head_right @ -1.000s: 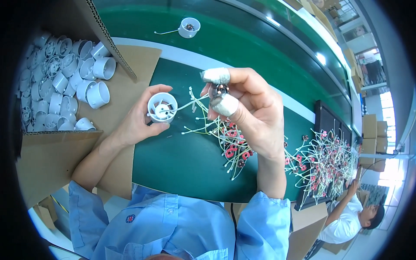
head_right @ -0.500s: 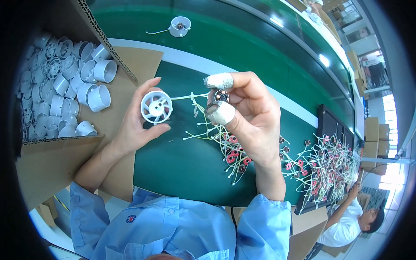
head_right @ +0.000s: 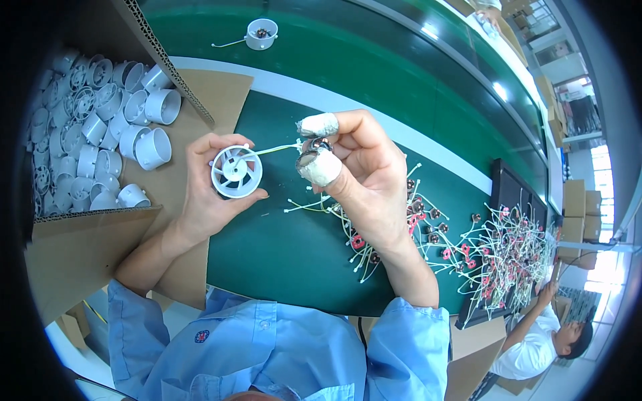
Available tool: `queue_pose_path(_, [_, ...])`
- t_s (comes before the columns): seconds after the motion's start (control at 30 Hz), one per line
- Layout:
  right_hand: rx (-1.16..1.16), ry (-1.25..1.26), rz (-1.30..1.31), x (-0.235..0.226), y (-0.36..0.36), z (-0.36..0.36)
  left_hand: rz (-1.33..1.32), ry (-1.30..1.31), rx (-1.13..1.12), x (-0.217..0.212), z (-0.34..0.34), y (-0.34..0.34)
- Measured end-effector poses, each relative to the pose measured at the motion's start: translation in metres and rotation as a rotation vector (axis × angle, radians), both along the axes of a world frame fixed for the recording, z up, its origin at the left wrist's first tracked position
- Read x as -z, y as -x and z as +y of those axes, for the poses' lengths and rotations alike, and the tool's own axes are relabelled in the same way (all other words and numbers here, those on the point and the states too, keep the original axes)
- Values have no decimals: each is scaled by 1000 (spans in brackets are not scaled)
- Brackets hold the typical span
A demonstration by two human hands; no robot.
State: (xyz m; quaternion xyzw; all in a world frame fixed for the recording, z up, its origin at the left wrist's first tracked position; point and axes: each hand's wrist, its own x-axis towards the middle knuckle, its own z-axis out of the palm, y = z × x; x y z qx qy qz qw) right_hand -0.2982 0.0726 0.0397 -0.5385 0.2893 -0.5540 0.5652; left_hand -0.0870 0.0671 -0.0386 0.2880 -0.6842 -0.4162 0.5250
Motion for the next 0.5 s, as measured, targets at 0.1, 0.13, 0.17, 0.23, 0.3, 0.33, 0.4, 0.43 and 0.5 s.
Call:
queue_pose_path(0.1, [5, -2, -16, 3, -3, -1, -132, 23, -29, -6, 3, -3])
queue_pose_path(0.13, [15, 3, -16, 2, -2, -1, -196, 37, -39, -9, 4, -3])
queue_pose_path(0.17, [26, 8, -16, 2, -2, -1, -195, 38, -37, -12, 3, -3])
queue_pose_path(0.23, [30, 16, -4, 4, -1, -3, -228, 34, 1, -16, 3, -4])
queue_pose_path(0.3, [25, 28, 12, 7, -2, -6, -247, 30, 16, -16, 3, -6])
queue_pose_path(0.33, [25, 28, 12, 7, -3, -6, -254, 35, 8, -16, 2, -7])
queue_pose_path(0.4, [79, 35, 68, 5, -5, -5, -267, 46, -7, -15, 2, -8])
queue_pose_path(0.43, [104, 37, 95, 3, -6, -4, -267, 46, -9, -16, 2, -9])
queue_pose_path(0.5, [133, 61, 153, -1, -7, -1, -281, 58, -18, -17, 1, -11])
